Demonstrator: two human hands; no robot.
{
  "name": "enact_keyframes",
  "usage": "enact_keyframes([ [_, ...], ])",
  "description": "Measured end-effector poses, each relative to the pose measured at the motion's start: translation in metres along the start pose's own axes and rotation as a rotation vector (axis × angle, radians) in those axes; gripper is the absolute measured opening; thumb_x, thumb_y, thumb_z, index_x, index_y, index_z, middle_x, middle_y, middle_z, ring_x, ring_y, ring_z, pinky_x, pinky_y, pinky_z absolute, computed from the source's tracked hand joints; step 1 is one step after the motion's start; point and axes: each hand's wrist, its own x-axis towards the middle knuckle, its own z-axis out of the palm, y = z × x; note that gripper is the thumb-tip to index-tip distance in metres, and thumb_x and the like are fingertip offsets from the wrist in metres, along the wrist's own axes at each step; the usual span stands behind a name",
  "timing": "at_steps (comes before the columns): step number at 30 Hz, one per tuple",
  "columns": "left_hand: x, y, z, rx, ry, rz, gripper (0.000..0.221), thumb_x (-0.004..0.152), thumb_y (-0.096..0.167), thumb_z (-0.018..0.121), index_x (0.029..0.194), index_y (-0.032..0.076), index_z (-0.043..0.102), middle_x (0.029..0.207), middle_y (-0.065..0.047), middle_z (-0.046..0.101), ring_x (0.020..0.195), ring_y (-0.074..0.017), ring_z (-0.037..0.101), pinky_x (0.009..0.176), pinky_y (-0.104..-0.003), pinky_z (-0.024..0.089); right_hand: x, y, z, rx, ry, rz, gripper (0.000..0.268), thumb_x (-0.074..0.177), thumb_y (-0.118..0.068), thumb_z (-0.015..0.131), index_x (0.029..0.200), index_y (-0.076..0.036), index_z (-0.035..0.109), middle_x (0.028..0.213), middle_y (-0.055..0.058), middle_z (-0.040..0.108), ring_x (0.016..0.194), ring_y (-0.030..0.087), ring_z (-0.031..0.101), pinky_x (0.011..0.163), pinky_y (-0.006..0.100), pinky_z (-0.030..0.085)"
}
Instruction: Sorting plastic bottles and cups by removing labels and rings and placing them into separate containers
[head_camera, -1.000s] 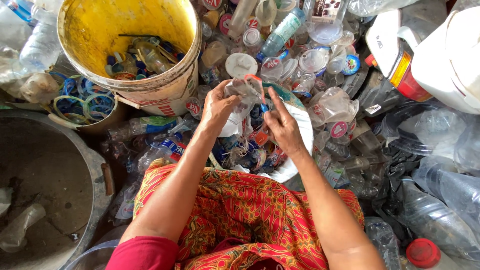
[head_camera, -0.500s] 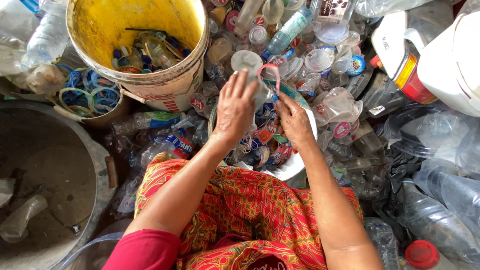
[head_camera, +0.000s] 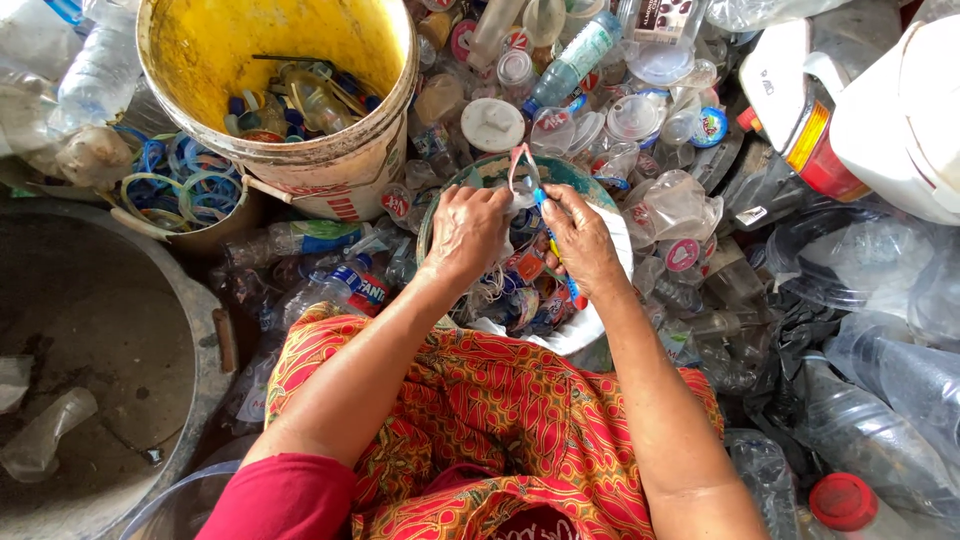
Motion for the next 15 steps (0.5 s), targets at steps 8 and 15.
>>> enact_keyframes([
  [8, -0.001, 0.007, -0.017, -0.072, -0.036, 0.037, 0.015, 0.099, 0.041, 0.06, 0.107, 0.028, 0.06, 0.079, 0.002, 0.072, 0.082, -0.0211, 0.076, 0.098, -0.045, 0.05, -0.005, -0.007, 0.003, 0.118, -0.044, -0.012, 0.038, 0.105, -0.034, 0.059, 0.14, -0.02, 0.059, 0.069, 0.015, 0.064, 0.044, 0.015, 0.06, 0.033, 0.021, 0.047],
  [15, 0.001, 0.006, -0.034, -0.093, 0.114, 0.059, 0.01, 0.101, 0.027, 0.057, 0.103, 0.023, 0.066, 0.071, 0.001, 0.068, 0.075, -0.023, 0.076, 0.083, -0.04, 0.055, -0.01, 0.009, 0.001, 0.204, -0.138, 0.044, 0.046, 0.104, -0.035, 0.059, 0.147, -0.021, 0.055, 0.069, 0.016, 0.061, 0.043, 0.016, 0.058, 0.033, 0.022, 0.045],
])
